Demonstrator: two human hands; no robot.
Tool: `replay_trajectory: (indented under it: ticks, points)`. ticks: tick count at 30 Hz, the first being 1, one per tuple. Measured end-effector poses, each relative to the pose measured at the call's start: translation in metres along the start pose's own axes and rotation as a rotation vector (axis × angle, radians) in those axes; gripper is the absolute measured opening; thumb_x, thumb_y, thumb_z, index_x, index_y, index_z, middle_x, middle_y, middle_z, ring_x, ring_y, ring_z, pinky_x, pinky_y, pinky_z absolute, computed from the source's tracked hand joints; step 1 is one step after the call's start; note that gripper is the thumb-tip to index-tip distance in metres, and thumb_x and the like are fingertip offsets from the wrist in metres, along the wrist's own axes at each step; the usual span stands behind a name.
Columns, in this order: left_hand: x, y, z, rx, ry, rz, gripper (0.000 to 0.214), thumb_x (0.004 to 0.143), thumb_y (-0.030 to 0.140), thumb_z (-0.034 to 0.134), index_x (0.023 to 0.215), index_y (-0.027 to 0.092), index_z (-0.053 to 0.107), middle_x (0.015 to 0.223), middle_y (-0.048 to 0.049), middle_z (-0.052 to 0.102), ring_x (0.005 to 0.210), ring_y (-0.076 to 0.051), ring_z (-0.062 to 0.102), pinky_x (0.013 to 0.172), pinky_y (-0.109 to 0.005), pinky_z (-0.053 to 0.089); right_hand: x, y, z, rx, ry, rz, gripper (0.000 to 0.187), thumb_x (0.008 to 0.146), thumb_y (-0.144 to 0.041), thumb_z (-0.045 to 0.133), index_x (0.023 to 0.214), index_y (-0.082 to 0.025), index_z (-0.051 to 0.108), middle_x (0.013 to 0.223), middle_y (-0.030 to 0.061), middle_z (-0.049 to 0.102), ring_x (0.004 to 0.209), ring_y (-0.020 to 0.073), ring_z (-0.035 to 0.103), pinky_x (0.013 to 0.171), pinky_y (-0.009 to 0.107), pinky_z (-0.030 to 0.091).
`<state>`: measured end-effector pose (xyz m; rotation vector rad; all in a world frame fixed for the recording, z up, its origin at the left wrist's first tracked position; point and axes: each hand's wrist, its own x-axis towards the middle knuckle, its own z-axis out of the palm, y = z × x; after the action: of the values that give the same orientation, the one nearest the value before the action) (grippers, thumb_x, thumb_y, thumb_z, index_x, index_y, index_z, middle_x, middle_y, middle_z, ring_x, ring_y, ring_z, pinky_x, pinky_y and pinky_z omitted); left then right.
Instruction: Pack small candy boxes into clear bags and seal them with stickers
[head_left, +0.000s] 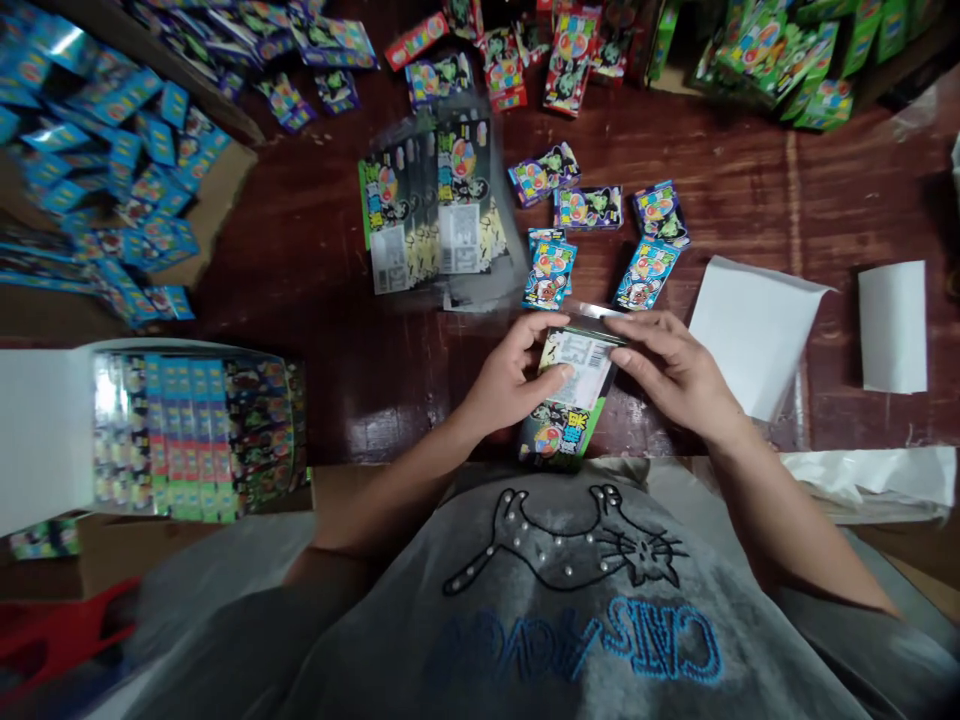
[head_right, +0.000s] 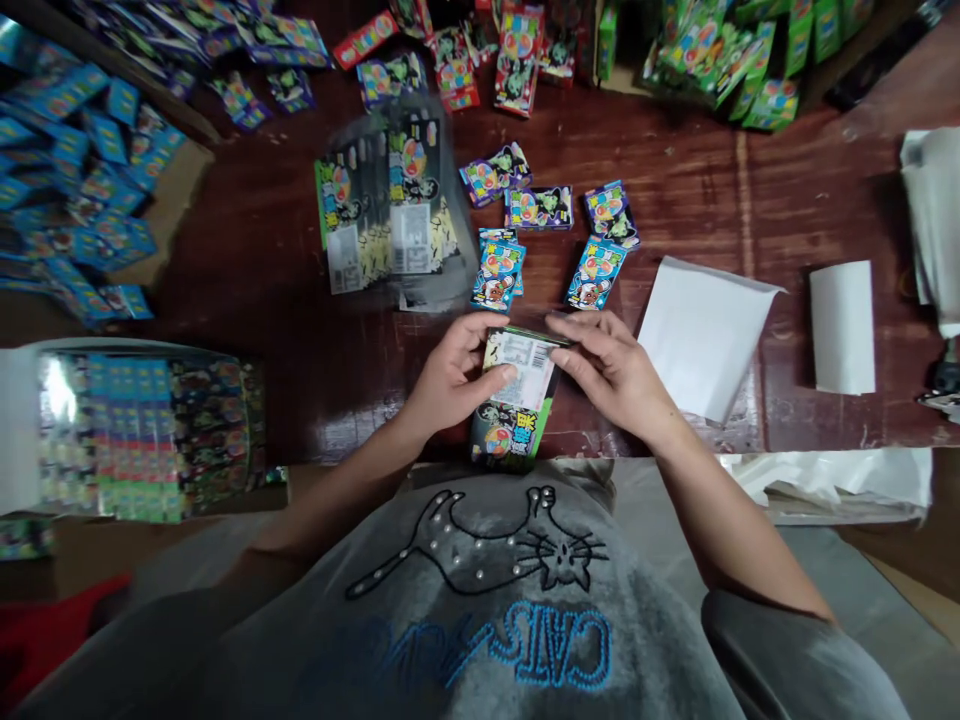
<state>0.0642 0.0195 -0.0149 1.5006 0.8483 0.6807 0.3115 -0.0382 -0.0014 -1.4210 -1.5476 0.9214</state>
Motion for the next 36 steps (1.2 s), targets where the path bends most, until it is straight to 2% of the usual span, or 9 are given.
replay_trajectory:
  ticks: [3, 6, 9, 14, 17, 20, 25, 29, 36]
  points:
    - [0.002, 0.007, -0.013, -0.011, 0.035, -0.046, 0.040, 0.095, 0.036, 0.075, 0.131, 0.023, 0.062, 0.120, -0.0071, 0.076, 0.103, -0.019, 0.073, 0.088, -0.032, 0.062, -0.011, -0.002, 0.022, 0.163, 0.139, 0.092, 0.053, 0.094, -0.050, 0.080, 0.140, -0.031, 0.062, 0.124, 0.0061, 0.075, 0.103, 0.0201, 0.076, 0.090, 0.037, 0.067]
    - [0.005, 0.016, -0.018, -0.001, 0.079, -0.033, 0.024, 0.102, 0.040, 0.068, 0.119, 0.023, 0.071, 0.126, -0.0076, 0.077, 0.114, -0.020, 0.073, 0.101, -0.037, 0.059, -0.016, -0.007, 0.037, 0.216, 0.214, 0.183, 0.041, 0.095, -0.051, 0.078, 0.129, -0.032, 0.067, 0.112, 0.0028, 0.077, 0.091, 0.0178, 0.076, 0.085, 0.035, 0.067]
    - [0.009, 0.020, -0.017, 0.000, 0.129, -0.017, 0.018, 0.102, 0.038, 0.068, 0.109, 0.023, 0.075, 0.131, -0.0072, 0.077, 0.123, -0.021, 0.072, 0.111, -0.041, 0.055, -0.015, -0.015, 0.039, 0.140, 0.207, 0.189, 0.030, 0.097, -0.047, 0.076, 0.122, -0.031, 0.075, 0.114, 0.0044, 0.080, 0.100, 0.0212, 0.076, 0.093, 0.041, 0.066]
    - [0.015, 0.020, -0.016, -0.092, 0.173, -0.073, 0.030, 0.093, 0.040, 0.079, 0.118, 0.024, 0.072, 0.114, -0.0052, 0.082, 0.105, -0.019, 0.076, 0.092, -0.034, 0.060, -0.013, -0.021, 0.032, 0.093, 0.212, 0.062, 0.029, 0.101, -0.039, 0.072, 0.129, -0.033, 0.075, 0.130, 0.0057, 0.079, 0.123, 0.0245, 0.074, 0.111, 0.050, 0.060]
    - [0.018, 0.025, -0.020, -0.020, 0.092, -0.063, 0.020, 0.096, 0.040, 0.077, 0.104, 0.022, 0.078, 0.111, -0.0058, 0.083, 0.104, -0.019, 0.076, 0.093, -0.034, 0.060, -0.012, -0.023, 0.027, 0.102, 0.173, 0.080, 0.030, 0.100, -0.039, 0.074, 0.129, -0.034, 0.077, 0.123, 0.0039, 0.082, 0.115, 0.0234, 0.077, 0.106, 0.049, 0.063]
    - [0.020, 0.033, -0.025, 0.052, 0.011, -0.052, 0.018, 0.096, 0.038, 0.077, 0.091, 0.020, 0.078, 0.107, -0.0064, 0.083, 0.099, -0.018, 0.076, 0.092, -0.033, 0.059, -0.007, -0.026, 0.022, 0.152, 0.086, 0.125, 0.013, 0.097, -0.041, 0.079, 0.104, -0.031, 0.084, 0.111, 0.0024, 0.084, 0.107, 0.0221, 0.078, 0.103, 0.046, 0.063]
    - [0.027, 0.046, -0.026, 0.080, 0.012, -0.096, 0.017, 0.092, 0.034, 0.078, 0.092, 0.017, 0.076, 0.091, -0.0044, 0.081, 0.082, -0.015, 0.073, 0.077, -0.028, 0.057, 0.007, -0.031, 0.020, 0.314, 0.125, 0.342, 0.025, 0.087, -0.049, 0.087, 0.094, -0.025, 0.081, 0.090, 0.0006, 0.082, 0.081, 0.0179, 0.075, 0.080, 0.036, 0.064]
    - [0.032, 0.047, -0.028, 0.104, -0.023, -0.123, 0.020, 0.091, 0.038, 0.080, 0.088, 0.018, 0.080, 0.089, -0.0044, 0.083, 0.080, -0.015, 0.074, 0.077, -0.028, 0.058, 0.009, -0.027, 0.015, 0.368, 0.108, 0.402, 0.028, 0.084, -0.051, 0.089, 0.090, -0.025, 0.083, 0.090, 0.0008, 0.084, 0.080, 0.0183, 0.075, 0.080, 0.035, 0.065]
    - [0.037, 0.042, -0.020, 0.038, -0.182, -0.037, 0.017, 0.088, 0.036, 0.087, 0.090, 0.021, 0.079, 0.102, -0.0069, 0.085, 0.092, -0.018, 0.080, 0.085, -0.032, 0.064, -0.003, -0.026, -0.022, 0.218, -0.102, 0.163, 0.031, 0.099, -0.056, 0.073, 0.092, -0.028, 0.085, 0.118, 0.0049, 0.084, 0.113, 0.0244, 0.078, 0.099, 0.043, 0.063]
